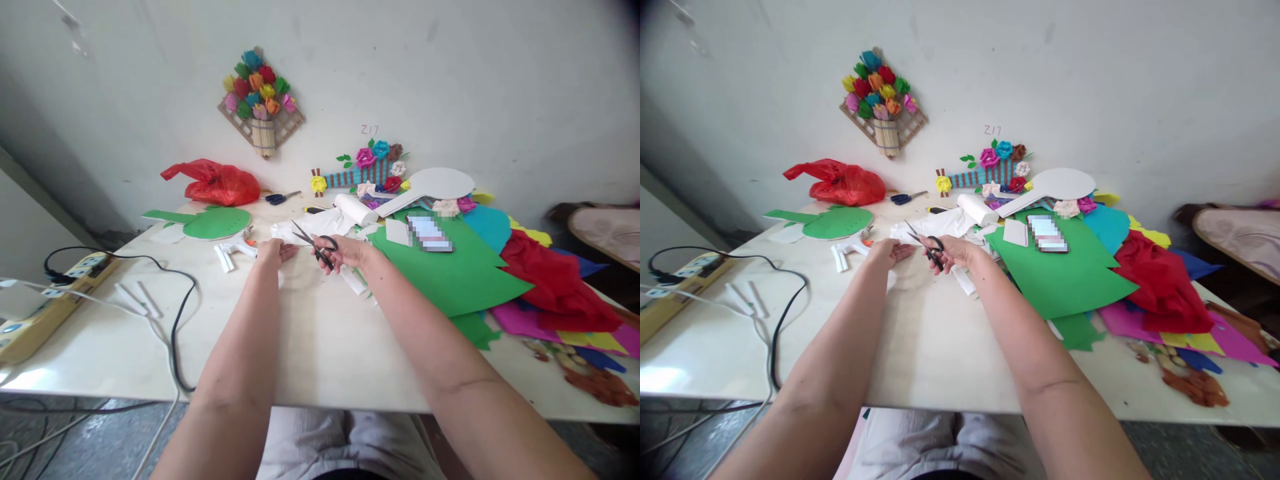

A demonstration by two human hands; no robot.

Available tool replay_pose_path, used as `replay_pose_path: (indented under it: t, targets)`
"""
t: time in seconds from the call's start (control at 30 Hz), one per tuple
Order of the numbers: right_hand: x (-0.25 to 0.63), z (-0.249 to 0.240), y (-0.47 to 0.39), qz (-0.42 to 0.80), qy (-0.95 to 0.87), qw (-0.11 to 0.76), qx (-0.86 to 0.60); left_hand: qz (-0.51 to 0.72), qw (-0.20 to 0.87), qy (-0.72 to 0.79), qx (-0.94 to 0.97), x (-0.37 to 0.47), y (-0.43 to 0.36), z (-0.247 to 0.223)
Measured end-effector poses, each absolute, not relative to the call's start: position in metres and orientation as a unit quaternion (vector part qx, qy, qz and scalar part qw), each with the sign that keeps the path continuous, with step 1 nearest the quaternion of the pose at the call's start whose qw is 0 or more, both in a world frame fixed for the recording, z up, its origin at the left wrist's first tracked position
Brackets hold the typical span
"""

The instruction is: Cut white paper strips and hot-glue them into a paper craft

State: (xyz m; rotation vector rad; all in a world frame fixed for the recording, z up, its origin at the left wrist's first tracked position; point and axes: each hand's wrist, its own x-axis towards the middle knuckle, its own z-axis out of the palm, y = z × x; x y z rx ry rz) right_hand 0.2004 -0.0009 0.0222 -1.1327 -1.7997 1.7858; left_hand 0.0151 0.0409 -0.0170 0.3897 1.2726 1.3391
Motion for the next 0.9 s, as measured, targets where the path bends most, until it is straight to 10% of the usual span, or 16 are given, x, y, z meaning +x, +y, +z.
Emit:
replay_pose_path:
  t: [0.63, 0.9]
  targets:
    - [0.191, 0.012, 0.001, 0.723, -0.534, 0.165, -0.405, 0.574, 0.551, 0.567, 0.213, 0.016, 0.036, -0.018]
    - [0.2, 0.009, 0.006, 0.783, -0.484, 0.223, -0.32, 0.539, 0.122, 0.714, 0.429, 0.017, 0.021, -0.006]
